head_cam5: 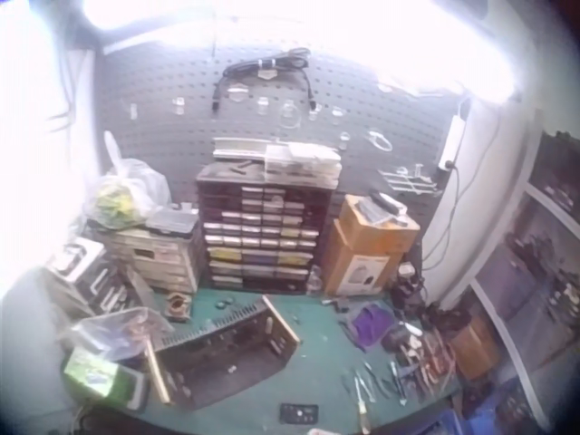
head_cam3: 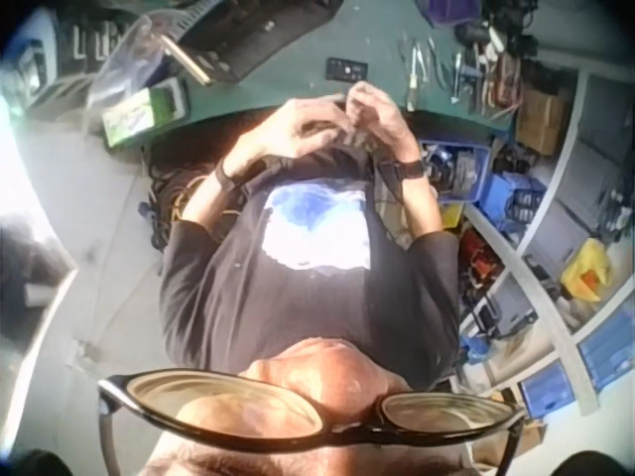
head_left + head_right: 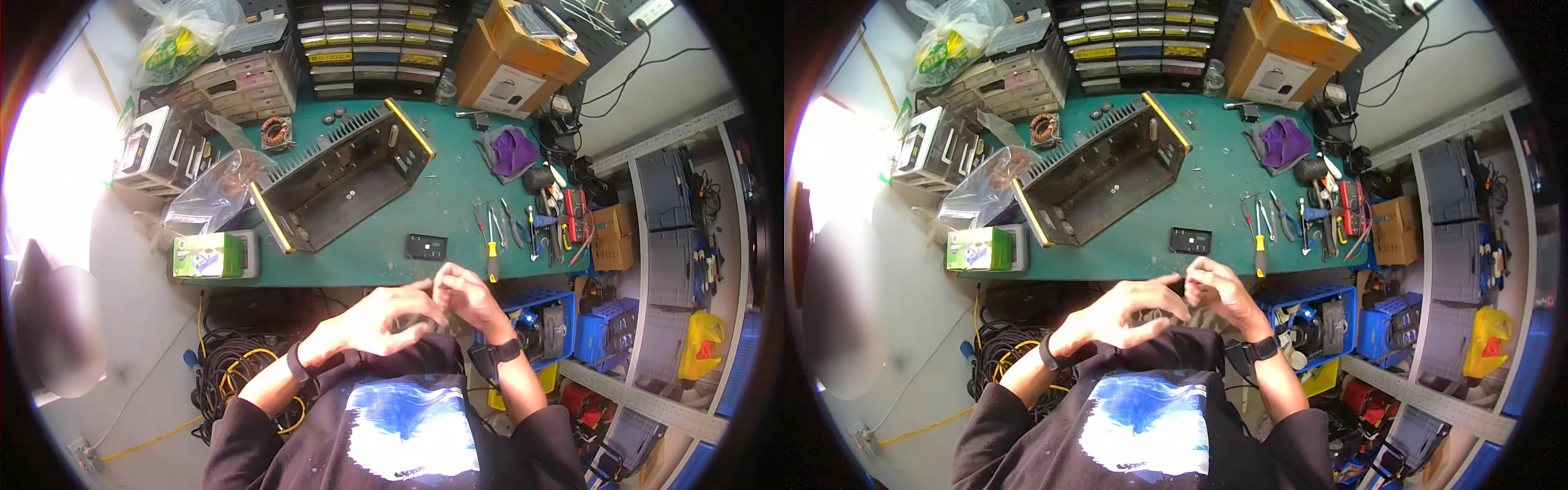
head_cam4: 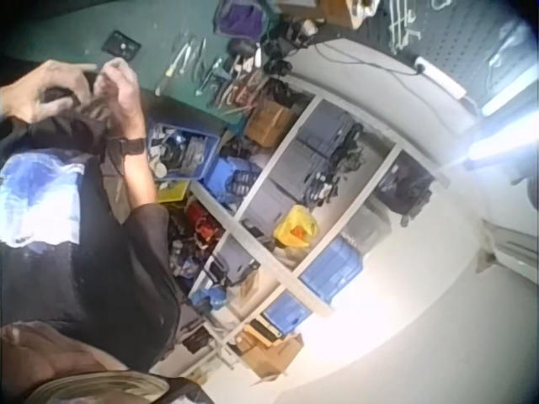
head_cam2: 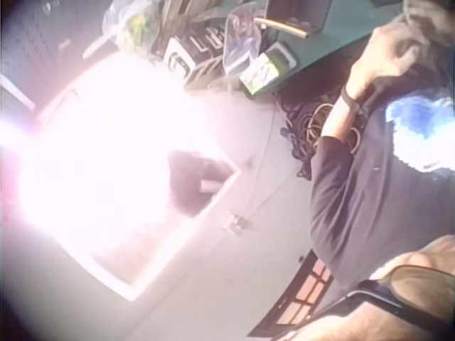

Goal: The user is repairing or inspecting a large audio amplifier or electronic device, examining the chassis and control panel.

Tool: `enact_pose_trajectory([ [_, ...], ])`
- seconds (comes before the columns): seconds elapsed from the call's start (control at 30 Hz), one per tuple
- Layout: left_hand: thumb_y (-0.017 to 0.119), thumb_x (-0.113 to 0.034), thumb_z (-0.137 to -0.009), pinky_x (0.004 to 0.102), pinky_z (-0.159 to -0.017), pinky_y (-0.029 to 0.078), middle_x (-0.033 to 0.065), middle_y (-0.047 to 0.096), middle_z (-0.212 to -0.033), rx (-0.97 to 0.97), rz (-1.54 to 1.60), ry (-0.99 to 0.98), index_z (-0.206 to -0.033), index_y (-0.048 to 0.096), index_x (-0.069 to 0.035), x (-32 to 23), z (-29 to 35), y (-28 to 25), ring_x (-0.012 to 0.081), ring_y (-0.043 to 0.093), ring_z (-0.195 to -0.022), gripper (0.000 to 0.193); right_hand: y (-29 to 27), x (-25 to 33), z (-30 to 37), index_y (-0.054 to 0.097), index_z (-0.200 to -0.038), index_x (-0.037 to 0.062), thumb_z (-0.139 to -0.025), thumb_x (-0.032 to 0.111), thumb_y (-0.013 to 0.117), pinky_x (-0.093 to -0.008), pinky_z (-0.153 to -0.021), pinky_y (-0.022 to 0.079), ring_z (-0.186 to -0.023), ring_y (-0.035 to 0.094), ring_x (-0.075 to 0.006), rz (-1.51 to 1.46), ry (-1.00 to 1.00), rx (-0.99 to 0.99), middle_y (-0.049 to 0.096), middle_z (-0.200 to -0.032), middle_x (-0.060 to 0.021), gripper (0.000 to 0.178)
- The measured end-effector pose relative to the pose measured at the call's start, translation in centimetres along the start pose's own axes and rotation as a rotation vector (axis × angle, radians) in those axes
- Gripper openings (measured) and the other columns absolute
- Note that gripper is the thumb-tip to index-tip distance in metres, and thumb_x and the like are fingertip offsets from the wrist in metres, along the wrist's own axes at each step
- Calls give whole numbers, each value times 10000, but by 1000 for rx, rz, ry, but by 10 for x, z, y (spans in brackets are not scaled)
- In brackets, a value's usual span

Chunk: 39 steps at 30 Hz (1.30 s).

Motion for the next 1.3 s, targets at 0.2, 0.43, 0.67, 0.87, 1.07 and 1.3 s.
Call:
enact_pose_trajectory([
  [0.2, 689, 44, -850, 516, -1170, 412, 98, 739, -1120, -584, -265, -109, -1104, 714, -53, 3, 50, -32, 250, 706, -1082, 273, -72, -25, 28, 621, -964, 55, -993, 221, 705, -240, -680, 494, -746, 584, -63, 607, -101, -455, 619, -819, 21, 188],
  [0.43, 684, 75, -890, 393, -1145, 411, 123, 574, -1387, -1238, -464, -202, -1191, 672, -43, 19, 100, -59, 253, 539, -1329, 324, -121, -55, 74, 643, -1041, 57, -998, 158, 669, -259, -715, 509, -816, 628, -101, 662, -53, -690, 653, -914, -6, 113],
  [0.67, 698, -115, -955, 589, -1224, 229, 110, 279, -1647, -1322, -386, -393, -1575, 342, -143, 46, 93, -87, 293, 231, -1546, 716, -154, -56, 84, 640, -1156, 57, -970, 170, 704, -265, -742, 518, -874, 629, -114, 725, -86, -807, 664, -982, -30, 228],
  [0.87, 682, -108, -987, 463, -1169, 367, 146, 290, -1625, -1371, -302, -344, -1602, 266, -111, 71, 84, -103, 293, 284, -1514, 742, -190, -48, 65, 635, -1130, 9, -889, 163, 792, -348, -788, 559, -872, 672, -193, 1006, -132, -869, 698, -993, -108, 326],
  [1.07, 693, -63, -959, 432, -1267, 193, 165, 306, -1628, -1380, -352, -328, -1587, 269, -25, 98, 85, -123, 300, 267, -1525, 759, -205, -26, 36, 632, -1118, 8, -826, 298, 849, -403, -770, 556, -864, 685, -284, 1221, -118, -888, 695, -943, -144, 466],
  [1.3, 732, -169, -949, 400, -1244, 225, 188, 331, -1618, -1378, -522, -524, -1574, 312, -12, 101, 84, -139, 290, 297, -1512, 769, -207, -6, 17, 606, -1035, 24, -795, 469, 845, -452, -736, 529, -850, 677, -349, 1365, -6, -846, 688, -888, -156, 559],
])
Point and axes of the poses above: each hand's wrist, its own z-axis away from the middle knuckle, its own y-axis out of the palm, x = y × z, the point moved 1 cm from there along -z, towards the middle knuckle
